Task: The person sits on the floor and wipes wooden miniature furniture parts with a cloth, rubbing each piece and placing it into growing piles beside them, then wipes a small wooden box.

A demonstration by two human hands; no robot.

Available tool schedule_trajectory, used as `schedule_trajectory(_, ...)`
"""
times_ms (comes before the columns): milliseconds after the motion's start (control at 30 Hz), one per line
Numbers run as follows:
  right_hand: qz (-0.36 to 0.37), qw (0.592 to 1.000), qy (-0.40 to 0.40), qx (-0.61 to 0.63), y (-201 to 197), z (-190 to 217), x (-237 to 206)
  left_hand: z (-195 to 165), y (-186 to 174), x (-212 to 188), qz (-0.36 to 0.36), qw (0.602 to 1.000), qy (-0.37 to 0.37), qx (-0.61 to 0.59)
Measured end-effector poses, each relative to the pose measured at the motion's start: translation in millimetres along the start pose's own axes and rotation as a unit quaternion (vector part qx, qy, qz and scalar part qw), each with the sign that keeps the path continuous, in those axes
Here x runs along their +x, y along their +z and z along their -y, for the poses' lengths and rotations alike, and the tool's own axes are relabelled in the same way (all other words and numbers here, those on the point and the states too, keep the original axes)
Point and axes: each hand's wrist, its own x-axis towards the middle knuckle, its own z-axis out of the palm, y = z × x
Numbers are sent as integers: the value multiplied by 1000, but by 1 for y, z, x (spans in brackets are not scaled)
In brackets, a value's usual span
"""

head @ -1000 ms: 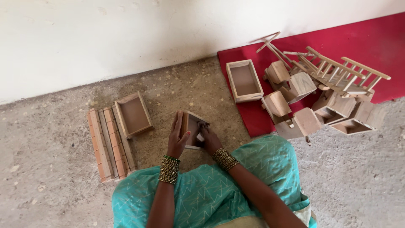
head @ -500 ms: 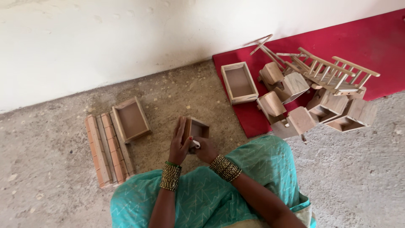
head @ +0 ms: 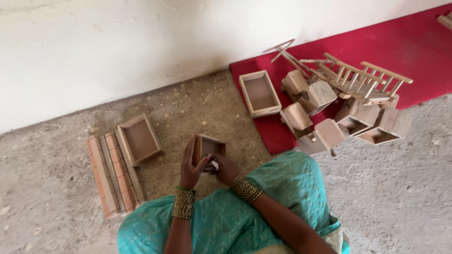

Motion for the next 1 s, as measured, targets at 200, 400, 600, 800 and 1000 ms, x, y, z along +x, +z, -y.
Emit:
schedule_trajectory(200,62,982,87,-153,-13,-11,13,-7,6,-1,38,998,-40,-6)
schedule_trajectory(400,135,934,220,-248,-9,-15,25,-19,2,5,59,998,-29,-5)
schedule_trajectory(600,148,930,215,-258,-16,-21,25,-32,11,4,73,996,-52,-23)
schedule_trajectory(800,254,916,144,-275,-13,-18,17,-26,8,5,58,997,-9,-39)
schedule_trajectory(1000,206,966,-18,-155,-27,-1,1,-11,22,-7,9,999,-45,7)
